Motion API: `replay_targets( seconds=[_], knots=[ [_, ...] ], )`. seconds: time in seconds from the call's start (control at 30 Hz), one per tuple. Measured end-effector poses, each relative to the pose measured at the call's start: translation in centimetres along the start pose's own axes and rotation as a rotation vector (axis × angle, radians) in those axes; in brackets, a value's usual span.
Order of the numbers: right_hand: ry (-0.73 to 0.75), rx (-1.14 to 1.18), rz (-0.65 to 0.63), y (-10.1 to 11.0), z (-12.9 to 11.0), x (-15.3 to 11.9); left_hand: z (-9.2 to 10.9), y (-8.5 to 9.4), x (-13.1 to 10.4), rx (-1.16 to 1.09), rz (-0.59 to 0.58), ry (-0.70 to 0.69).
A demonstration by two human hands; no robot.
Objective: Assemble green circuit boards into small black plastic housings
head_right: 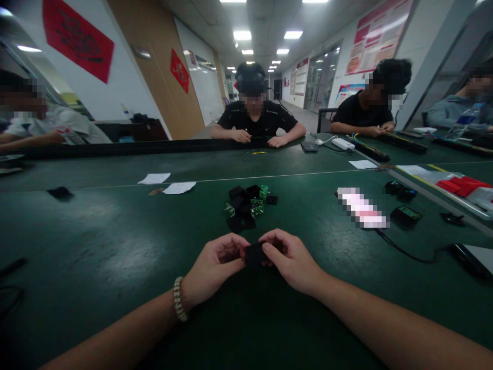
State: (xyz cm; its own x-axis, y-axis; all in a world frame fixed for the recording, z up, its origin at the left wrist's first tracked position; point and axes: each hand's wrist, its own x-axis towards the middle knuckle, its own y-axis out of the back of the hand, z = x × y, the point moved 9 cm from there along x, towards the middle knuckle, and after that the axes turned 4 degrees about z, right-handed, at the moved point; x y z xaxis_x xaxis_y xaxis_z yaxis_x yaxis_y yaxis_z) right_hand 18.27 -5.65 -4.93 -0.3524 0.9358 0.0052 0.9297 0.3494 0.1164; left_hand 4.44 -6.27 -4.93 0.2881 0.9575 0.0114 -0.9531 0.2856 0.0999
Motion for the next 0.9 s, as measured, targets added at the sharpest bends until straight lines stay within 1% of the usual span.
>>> replay_targets(
  seconds=[0.33, 0.6, 0.9],
  knots=[
    [-0.006, 0.004, 0.005, 0.04, -0.10, -0.05, -0.18, 0.04, 0.00, 0.026, -0.016, 0.013],
    [0.019, 0.020, 0.009, 0.01, 0.11, 0.08, 0.05, 0.02, -0.05, -0.021, 0.013, 0.024],
    [0.014, -0.011, -0.001, 0.00, -0.06, 0.01, -0.03, -0.01, -0.04, -0.019, 0.012, 0.023]
  ],
)
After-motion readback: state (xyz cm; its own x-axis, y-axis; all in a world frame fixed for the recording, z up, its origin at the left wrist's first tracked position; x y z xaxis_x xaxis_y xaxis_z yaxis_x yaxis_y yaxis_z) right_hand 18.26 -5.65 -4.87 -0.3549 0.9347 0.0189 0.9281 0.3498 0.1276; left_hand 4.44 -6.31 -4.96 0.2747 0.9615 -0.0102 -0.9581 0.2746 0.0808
